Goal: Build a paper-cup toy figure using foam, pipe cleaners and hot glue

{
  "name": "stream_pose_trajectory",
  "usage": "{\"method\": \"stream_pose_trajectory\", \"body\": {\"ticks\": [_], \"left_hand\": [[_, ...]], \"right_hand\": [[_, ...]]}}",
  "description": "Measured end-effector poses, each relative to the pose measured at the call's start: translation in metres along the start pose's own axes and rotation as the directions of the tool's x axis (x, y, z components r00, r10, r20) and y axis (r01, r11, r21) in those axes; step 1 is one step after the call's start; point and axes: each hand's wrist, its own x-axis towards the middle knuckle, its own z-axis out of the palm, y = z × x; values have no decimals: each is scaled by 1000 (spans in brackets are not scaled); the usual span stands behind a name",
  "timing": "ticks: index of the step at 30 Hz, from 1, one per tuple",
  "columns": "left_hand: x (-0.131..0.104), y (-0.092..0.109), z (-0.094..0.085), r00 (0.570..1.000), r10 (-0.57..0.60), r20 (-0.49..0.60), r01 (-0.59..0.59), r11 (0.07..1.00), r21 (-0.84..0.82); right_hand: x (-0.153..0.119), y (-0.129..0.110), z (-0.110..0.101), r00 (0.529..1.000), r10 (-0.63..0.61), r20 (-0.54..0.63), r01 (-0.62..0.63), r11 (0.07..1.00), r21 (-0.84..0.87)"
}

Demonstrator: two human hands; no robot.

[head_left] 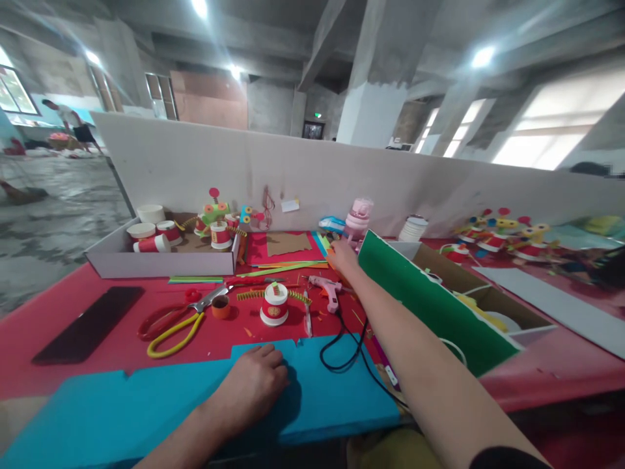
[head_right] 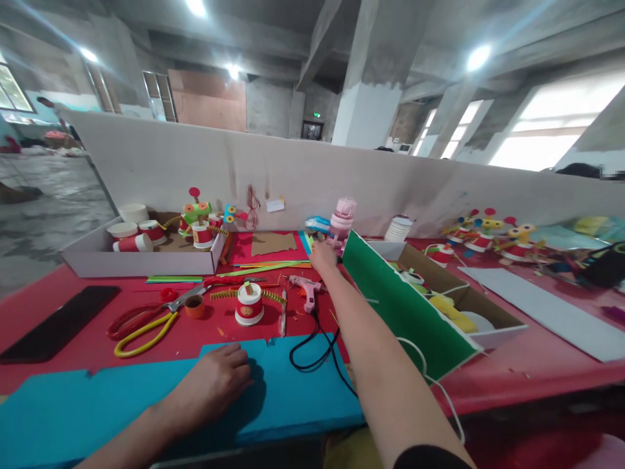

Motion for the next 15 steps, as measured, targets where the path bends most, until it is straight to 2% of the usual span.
{"method": "stream_pose_trajectory", "body": {"ticks": [2,4,7,11,15], "left_hand": [[0,-1,1,1000,-10,6,10,1000,5],[0,-2,3,1000,-21,9,21,1000,8],[0,-3,5,999,-25,20,25,1000,12],[0,-3,2,998,-12,58,11,1000,17],[-1,-4,-6,993,5,114,-7,1000,13]], "right_hand": [[0,-30,14,978,-193,73,191,981,40],[-1,-59,29,936,-330,126,323,944,72],[-4,-90,50,896,-412,164,405,911,76],[-7,-103,63,892,-411,188,409,911,48],[-1,-101,49,878,-446,170,440,895,76]]}}
